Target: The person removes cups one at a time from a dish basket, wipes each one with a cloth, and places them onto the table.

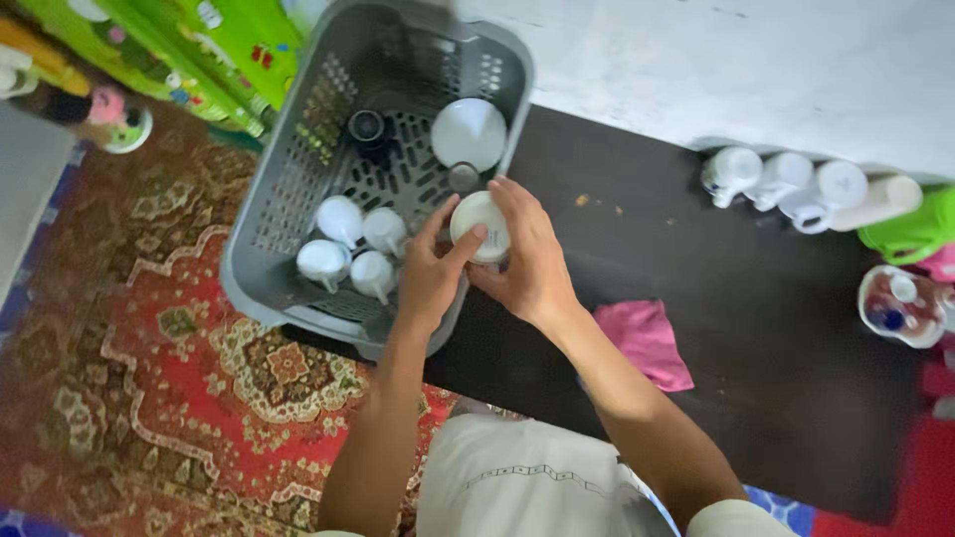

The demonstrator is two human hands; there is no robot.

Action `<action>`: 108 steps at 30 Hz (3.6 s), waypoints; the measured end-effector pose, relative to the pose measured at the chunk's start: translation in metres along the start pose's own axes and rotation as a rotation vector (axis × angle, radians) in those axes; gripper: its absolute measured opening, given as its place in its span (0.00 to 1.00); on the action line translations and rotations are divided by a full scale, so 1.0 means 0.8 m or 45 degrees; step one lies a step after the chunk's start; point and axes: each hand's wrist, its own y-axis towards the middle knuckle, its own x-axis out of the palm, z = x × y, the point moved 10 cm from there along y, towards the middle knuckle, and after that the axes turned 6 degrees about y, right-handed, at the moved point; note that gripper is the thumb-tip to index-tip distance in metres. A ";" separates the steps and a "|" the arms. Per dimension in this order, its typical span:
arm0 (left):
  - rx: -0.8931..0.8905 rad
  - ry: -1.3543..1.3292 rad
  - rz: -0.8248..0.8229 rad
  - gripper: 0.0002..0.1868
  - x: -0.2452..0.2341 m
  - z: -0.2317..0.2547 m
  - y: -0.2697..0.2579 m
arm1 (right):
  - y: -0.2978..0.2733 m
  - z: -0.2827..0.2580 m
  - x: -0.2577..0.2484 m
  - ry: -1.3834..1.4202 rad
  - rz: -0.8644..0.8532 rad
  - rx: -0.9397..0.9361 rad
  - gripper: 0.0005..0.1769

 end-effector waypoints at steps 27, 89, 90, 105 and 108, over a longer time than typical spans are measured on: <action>0.394 0.451 -0.605 0.53 0.312 -0.009 -0.081 | -0.237 0.127 -0.210 0.841 0.257 0.632 0.49; 0.479 0.236 -0.399 0.50 0.316 -0.034 -0.106 | -0.276 0.177 -0.182 1.559 0.740 0.705 0.30; 0.476 0.253 -0.398 0.51 0.314 -0.036 -0.109 | -0.277 0.173 -0.174 1.662 0.719 0.741 0.30; 0.359 0.288 -0.532 0.50 0.320 -0.042 -0.101 | -0.274 0.173 -0.181 1.787 0.832 0.770 0.20; 0.391 0.146 -0.632 0.49 0.326 -0.039 -0.104 | -0.270 0.175 -0.191 1.742 0.852 0.812 0.16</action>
